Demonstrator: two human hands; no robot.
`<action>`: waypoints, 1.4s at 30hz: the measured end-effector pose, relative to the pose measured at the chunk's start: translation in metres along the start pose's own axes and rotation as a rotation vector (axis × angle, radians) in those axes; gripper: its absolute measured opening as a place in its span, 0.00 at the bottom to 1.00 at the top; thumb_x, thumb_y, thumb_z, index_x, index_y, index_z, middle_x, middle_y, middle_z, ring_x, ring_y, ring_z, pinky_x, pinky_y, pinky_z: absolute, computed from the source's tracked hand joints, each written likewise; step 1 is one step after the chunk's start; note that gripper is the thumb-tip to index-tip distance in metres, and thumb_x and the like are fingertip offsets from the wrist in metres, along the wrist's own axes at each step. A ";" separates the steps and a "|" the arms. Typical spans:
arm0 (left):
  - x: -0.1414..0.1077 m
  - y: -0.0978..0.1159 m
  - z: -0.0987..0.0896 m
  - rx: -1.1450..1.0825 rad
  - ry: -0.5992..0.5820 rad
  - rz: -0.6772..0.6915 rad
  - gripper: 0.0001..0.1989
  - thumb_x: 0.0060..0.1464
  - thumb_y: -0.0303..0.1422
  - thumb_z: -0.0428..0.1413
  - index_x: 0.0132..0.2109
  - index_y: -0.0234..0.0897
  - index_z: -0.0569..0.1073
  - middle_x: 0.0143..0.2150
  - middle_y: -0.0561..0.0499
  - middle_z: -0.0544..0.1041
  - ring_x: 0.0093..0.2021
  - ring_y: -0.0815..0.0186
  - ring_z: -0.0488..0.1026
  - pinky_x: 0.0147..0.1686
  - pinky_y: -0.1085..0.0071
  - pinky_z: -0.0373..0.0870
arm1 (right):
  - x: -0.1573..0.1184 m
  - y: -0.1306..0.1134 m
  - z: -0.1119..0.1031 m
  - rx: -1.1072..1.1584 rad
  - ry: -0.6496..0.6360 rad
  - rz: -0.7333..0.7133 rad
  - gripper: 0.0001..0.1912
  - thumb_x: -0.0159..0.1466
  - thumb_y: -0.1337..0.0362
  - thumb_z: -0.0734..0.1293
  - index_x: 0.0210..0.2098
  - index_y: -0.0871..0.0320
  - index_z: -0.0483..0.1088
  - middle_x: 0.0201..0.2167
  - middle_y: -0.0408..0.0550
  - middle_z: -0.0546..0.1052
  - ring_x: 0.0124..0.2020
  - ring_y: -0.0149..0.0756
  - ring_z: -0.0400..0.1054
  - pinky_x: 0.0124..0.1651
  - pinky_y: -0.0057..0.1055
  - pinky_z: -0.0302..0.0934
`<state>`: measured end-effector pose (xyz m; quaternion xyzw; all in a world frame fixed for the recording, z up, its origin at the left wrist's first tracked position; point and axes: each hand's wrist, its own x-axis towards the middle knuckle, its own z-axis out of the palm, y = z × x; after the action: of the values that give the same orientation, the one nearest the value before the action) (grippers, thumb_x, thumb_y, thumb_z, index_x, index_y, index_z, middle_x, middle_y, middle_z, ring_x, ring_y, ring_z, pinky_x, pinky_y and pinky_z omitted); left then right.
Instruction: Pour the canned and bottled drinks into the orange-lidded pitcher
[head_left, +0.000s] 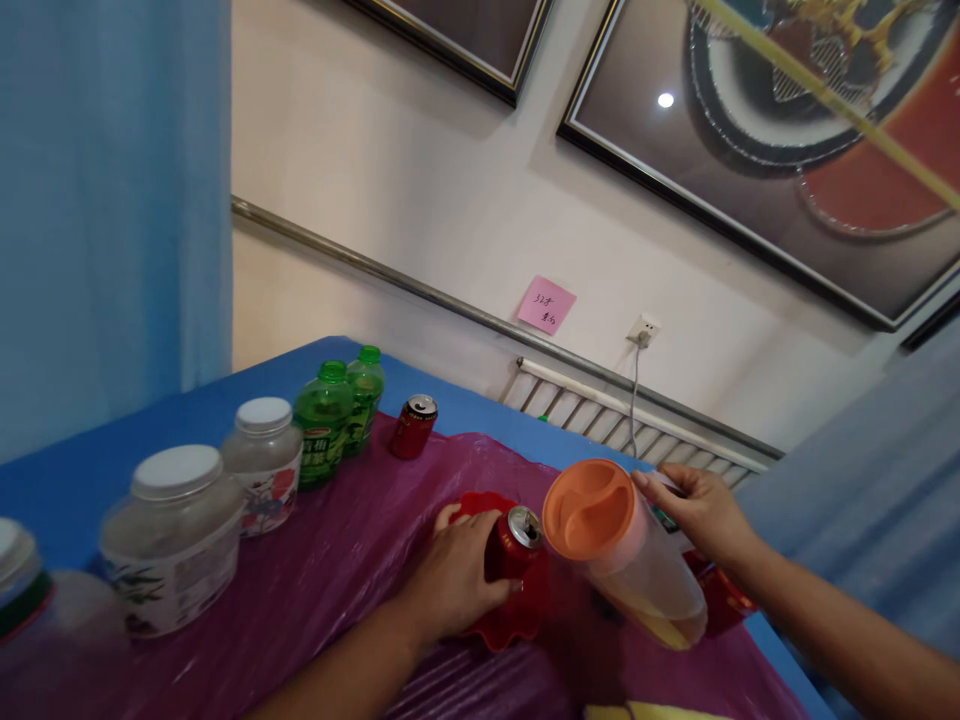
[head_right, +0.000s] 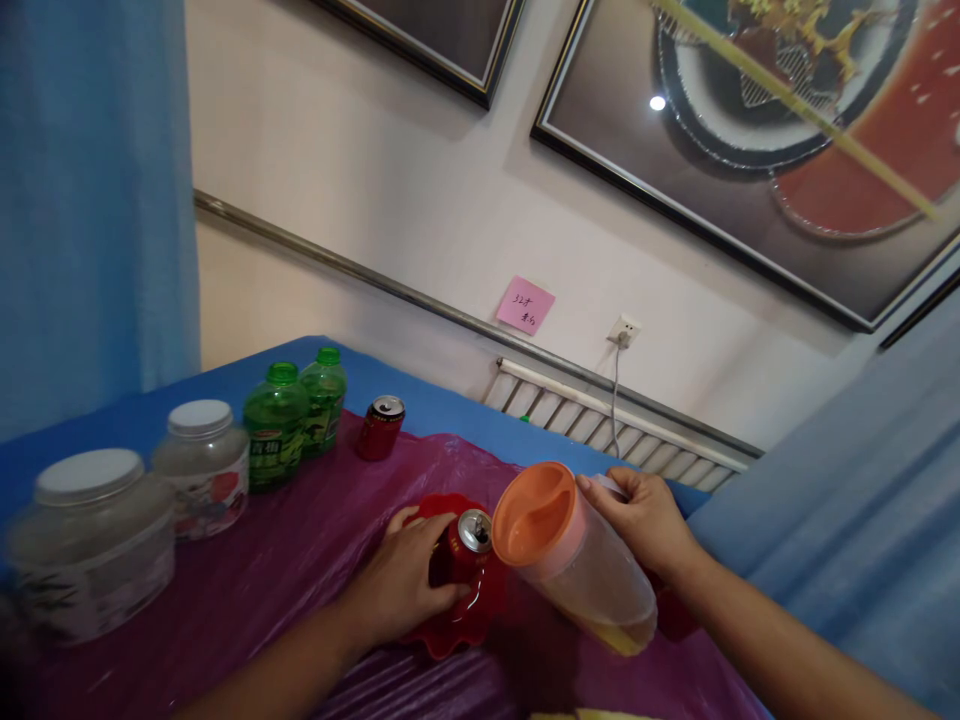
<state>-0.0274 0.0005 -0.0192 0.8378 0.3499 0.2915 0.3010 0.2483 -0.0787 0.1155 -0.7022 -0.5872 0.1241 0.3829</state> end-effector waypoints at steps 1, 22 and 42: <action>0.000 0.000 0.000 0.000 -0.003 -0.001 0.30 0.42 0.40 0.68 0.53 0.45 0.70 0.52 0.48 0.79 0.56 0.51 0.73 0.65 0.49 0.46 | 0.000 0.000 0.000 0.001 -0.001 -0.001 0.28 0.58 0.42 0.69 0.17 0.54 0.56 0.15 0.37 0.56 0.18 0.27 0.49 0.18 0.25 0.46; 0.000 0.001 0.000 0.011 -0.002 -0.003 0.30 0.42 0.40 0.67 0.53 0.45 0.70 0.52 0.50 0.79 0.55 0.52 0.73 0.66 0.49 0.46 | -0.002 0.001 0.000 -0.035 0.006 0.024 0.29 0.57 0.40 0.68 0.18 0.54 0.56 0.17 0.37 0.54 0.19 0.28 0.49 0.20 0.26 0.46; 0.000 0.000 0.001 0.011 -0.002 -0.015 0.30 0.41 0.40 0.68 0.52 0.44 0.70 0.52 0.49 0.79 0.55 0.51 0.73 0.66 0.49 0.46 | -0.003 0.000 0.002 0.014 -0.009 0.063 0.28 0.57 0.42 0.69 0.19 0.53 0.53 0.17 0.36 0.52 0.19 0.26 0.47 0.20 0.26 0.44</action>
<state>-0.0266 0.0003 -0.0198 0.8371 0.3574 0.2865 0.2989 0.2458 -0.0801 0.1135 -0.7171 -0.5657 0.1431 0.3811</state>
